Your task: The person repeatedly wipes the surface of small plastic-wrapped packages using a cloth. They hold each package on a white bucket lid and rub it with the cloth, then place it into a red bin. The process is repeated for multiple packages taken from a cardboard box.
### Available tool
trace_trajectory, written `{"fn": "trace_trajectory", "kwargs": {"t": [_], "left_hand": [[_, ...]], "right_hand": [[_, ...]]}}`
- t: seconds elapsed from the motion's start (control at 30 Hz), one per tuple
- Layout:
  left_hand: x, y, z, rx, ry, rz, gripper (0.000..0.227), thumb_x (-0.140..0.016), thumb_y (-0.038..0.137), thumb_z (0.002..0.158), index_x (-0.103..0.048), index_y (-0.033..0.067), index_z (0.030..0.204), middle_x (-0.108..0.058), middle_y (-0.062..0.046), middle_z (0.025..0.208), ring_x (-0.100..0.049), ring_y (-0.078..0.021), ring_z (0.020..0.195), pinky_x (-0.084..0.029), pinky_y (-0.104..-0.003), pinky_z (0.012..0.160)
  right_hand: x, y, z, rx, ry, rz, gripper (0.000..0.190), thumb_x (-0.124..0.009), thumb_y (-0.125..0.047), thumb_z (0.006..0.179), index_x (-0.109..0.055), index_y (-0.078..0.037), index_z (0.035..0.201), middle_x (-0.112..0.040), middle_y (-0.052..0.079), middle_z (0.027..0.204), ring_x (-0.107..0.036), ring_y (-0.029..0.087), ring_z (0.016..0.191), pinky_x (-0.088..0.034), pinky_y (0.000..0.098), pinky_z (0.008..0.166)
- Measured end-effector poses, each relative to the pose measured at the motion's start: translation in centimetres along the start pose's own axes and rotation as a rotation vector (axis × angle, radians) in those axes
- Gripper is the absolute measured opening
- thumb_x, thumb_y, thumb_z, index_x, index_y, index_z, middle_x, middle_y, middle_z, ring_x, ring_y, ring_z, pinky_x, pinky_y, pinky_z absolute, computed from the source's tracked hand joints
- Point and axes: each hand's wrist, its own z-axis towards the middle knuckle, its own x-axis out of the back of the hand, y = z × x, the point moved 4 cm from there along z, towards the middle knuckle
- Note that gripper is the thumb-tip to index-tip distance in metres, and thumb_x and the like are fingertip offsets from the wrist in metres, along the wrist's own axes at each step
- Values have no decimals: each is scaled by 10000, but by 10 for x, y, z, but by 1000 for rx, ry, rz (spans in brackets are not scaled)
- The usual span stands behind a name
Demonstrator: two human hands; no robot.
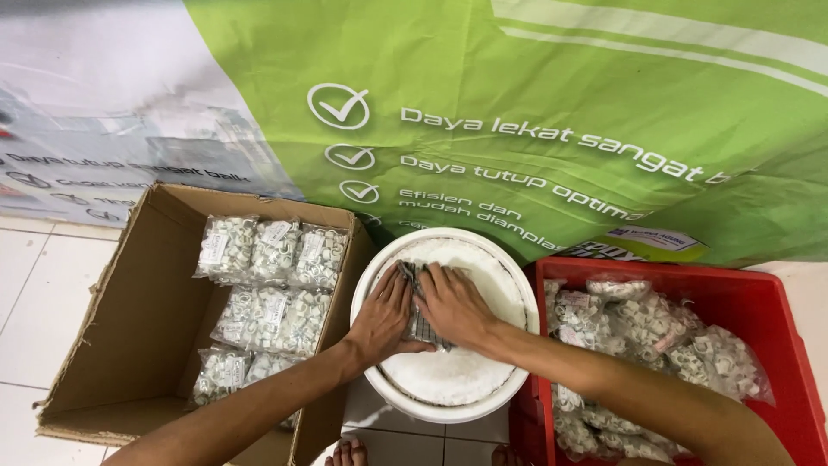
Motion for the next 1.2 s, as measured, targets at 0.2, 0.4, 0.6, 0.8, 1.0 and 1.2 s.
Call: {"fn": "trace_trajectory", "kwargs": {"t": [0.2, 0.4, 0.6, 0.8, 1.0, 1.2], "left_hand": [[7, -2, -4, -58, -238, 110, 1378, -480, 992, 803, -481, -193, 1505, -443, -399, 1639, -232, -471, 1663, -36, -568, 1430], [-17, -15, -9, -96, -154, 173, 1458, -297, 1038, 809, -74, -82, 1715, -150, -308, 1794, -90, -441, 1688, 4, -552, 1389], [-16, -14, -11, -110, -186, 211, 1631, -516, 1087, 672, -88, -98, 1707, -152, -314, 1793, -96, -452, 1685, 9, -564, 1391], [-16, -17, -8, -88, -84, 159, 1739, -632, 1053, 578, 10, -89, 1722, -169, -302, 1778, -117, -431, 1678, -5, -540, 1398], [-7, -21, 1, -138, -220, 166, 1711, -692, 1090, 664, 132, 62, 1756, -280, -301, 1735, -174, -446, 1647, 27, -586, 1348], [-3, -22, 1, -129, -183, 80, 1439, -346, 1106, 829, 72, 107, 1776, -325, -294, 1713, -182, -440, 1646, 33, -577, 1348]], "right_hand": [[29, -25, -26, 156, -55, 114, 407, -508, -176, 1024, -590, 107, 1304, -531, 187, 993, -592, 382, 807, -489, 496, 723], [-14, -38, -56, 42, -285, 240, 566, -557, 92, 940, -521, 71, 1505, -568, 274, 1279, -609, 380, 1107, -553, 546, 1041], [-35, -45, -86, 182, -327, 192, 970, -600, 310, 661, -447, 79, 1591, -523, 360, 1420, -566, 519, 1303, -418, 661, 1207], [-40, -41, -90, 193, -349, 165, 1006, -628, 308, 688, -410, 67, 1640, -472, 396, 1524, -510, 540, 1397, -400, 645, 1224], [-33, -35, -86, 194, -277, 163, 653, -658, 45, 948, -478, 45, 1575, -539, 312, 1393, -593, 420, 1241, -470, 612, 1173], [-34, -11, -81, 98, -187, 129, 554, -651, -171, 1043, -524, -17, 1561, -546, 306, 1429, -626, 409, 1230, -516, 578, 1134]]}}
